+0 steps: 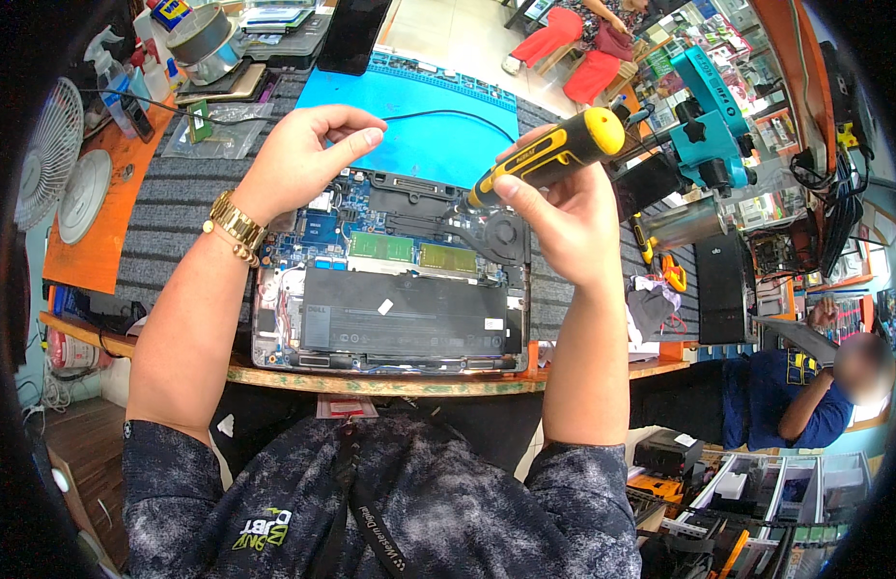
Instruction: The person uses a screwdriver to remove a component from the internal circuitry of an open laptop and subsequently applies a small white sticker or piece of tape to a specific location on the laptop's motherboard.
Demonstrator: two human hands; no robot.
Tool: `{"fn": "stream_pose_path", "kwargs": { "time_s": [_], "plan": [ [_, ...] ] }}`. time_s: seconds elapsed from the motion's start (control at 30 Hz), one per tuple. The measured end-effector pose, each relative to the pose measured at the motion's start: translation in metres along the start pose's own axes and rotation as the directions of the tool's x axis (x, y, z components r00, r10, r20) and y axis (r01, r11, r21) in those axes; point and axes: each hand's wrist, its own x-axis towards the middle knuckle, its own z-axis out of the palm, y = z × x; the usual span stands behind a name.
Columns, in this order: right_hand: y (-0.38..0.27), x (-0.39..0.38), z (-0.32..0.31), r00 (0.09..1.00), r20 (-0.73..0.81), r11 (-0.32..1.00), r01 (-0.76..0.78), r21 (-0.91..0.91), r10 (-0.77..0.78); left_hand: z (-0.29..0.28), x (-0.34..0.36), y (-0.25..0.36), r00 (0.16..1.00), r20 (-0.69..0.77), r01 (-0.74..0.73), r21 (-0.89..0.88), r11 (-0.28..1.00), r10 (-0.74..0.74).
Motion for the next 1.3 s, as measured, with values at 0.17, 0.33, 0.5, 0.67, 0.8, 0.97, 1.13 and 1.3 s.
{"fn": "stream_pose_path", "kwargs": {
  "time_s": [0.17,0.33,0.5,0.67,0.8,0.97,1.13,1.3],
  "plan": [
    [0.001,-0.001,0.011,0.999,0.001,0.998,0.052,-0.028,-0.052,0.0,-0.001,0.0,1.0,-0.016,-0.011,-0.011,1.0,0.011],
    [-0.002,0.0,0.013,0.998,0.056,0.995,0.01,-0.097,-0.005,-0.001,0.001,-0.004,0.998,-0.061,-0.024,0.001,1.0,0.024],
    [0.0,0.003,0.012,0.998,0.059,0.995,0.01,-0.101,-0.004,-0.004,0.004,-0.014,0.985,-0.17,-0.001,0.025,1.0,0.005],
    [0.0,0.003,0.011,0.999,0.055,0.994,0.002,-0.109,0.004,-0.011,0.008,-0.026,0.955,-0.279,-0.051,0.178,0.983,0.1],
    [0.002,0.003,0.013,0.999,0.043,1.0,0.006,-0.03,-0.005,-0.018,0.009,-0.034,0.955,-0.254,-0.055,0.352,0.934,0.152],
    [0.001,0.002,0.012,0.997,0.071,0.998,-0.007,-0.063,0.011,-0.015,0.006,-0.037,0.986,-0.129,0.009,0.665,0.747,0.103],
    [0.0,0.003,0.012,0.997,0.075,0.997,-0.023,-0.07,0.028,-0.004,0.015,-0.033,0.993,-0.08,0.005,0.764,0.645,0.087],
    [0.002,0.003,0.011,0.996,0.084,0.999,-0.009,-0.047,0.013,0.0,0.022,-0.032,0.994,-0.053,-0.014,0.797,0.604,0.092]
  ]
}}
